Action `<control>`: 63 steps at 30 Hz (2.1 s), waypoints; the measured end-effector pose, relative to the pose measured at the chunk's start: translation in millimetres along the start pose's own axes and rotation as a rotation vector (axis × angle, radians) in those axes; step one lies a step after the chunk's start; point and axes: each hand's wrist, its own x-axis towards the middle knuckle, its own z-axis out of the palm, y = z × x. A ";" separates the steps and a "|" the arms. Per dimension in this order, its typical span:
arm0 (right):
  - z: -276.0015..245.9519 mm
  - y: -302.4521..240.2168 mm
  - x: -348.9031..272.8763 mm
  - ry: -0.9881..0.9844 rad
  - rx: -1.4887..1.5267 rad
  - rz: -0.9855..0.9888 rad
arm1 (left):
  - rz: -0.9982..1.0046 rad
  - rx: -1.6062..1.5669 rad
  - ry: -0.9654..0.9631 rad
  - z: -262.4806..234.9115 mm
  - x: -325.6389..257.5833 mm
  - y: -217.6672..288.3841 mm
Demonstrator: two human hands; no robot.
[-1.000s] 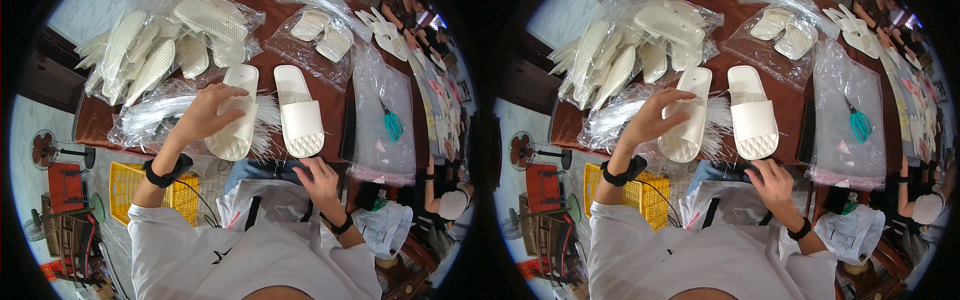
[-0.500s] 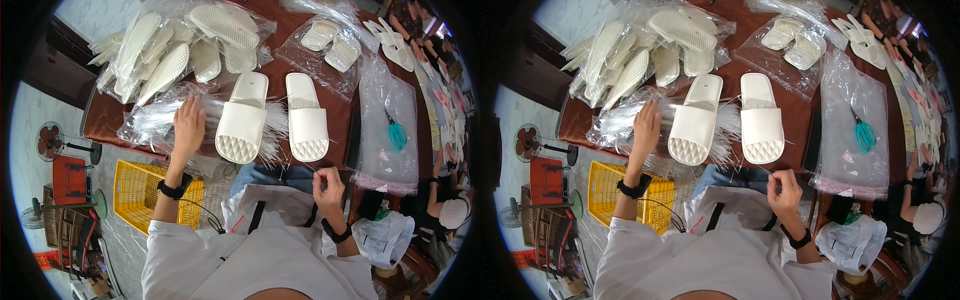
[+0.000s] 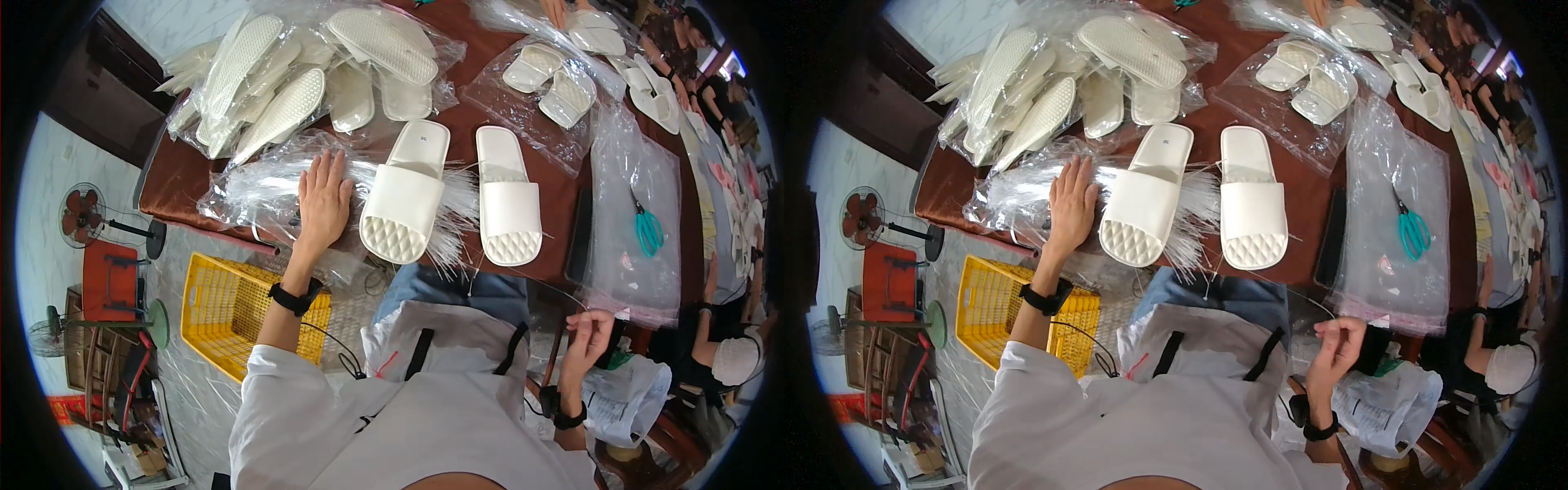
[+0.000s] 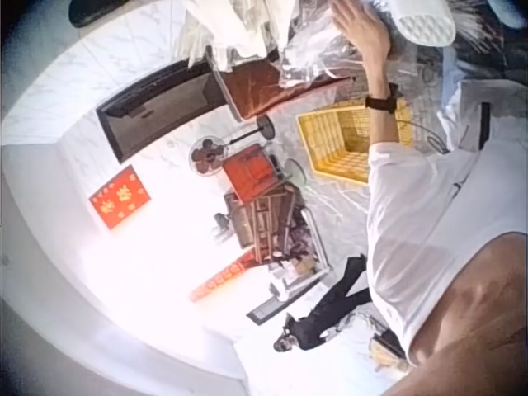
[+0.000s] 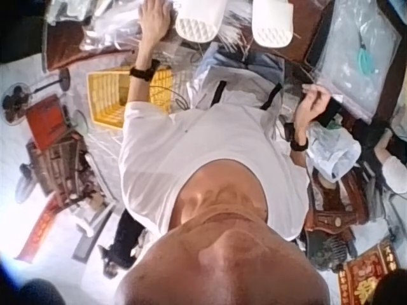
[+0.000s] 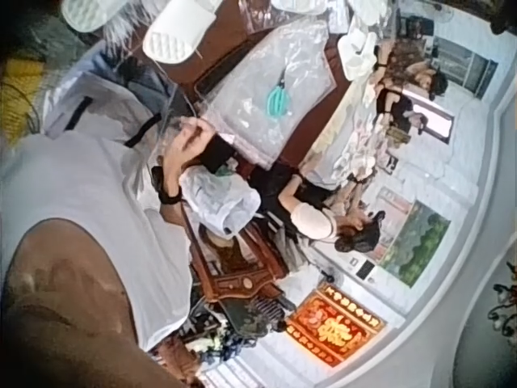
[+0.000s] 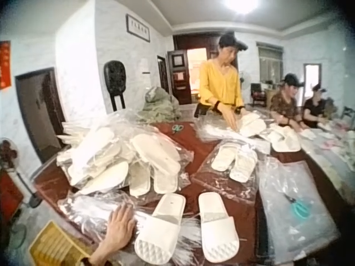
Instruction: Inspecting and trimming threads from white slippers in a manufacturing setting.
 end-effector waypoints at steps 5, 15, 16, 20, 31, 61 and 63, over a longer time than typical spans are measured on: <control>-12.1 -24.8 0.8 0.166 0.295 0.005 | 0.012 0.017 0.020 -0.5 -0.1 -1.5; 0.3 -34.4 -3.5 0.033 0.472 0.072 | -0.005 0.034 0.020 5.2 1.4 -3.2; 0.8 -32.0 -2.4 0.056 0.434 0.040 | -0.010 0.029 0.018 8.7 1.0 -4.0; -34.3 -14.6 20.9 0.474 0.518 -0.062 | 0.006 0.041 0.027 6.8 -0.2 -4.6; -52.7 -67.8 23.8 0.459 0.605 -0.033 | 0.013 0.040 0.037 7.7 0.7 -6.2; 86.8 -77.6 23.7 -0.651 0.431 0.424 | -0.062 -1.387 -0.690 -71.2 -12.8 165.9; 81.9 -71.1 20.5 -0.632 0.379 0.424 | -0.071 -1.372 -0.681 -70.9 -7.5 162.9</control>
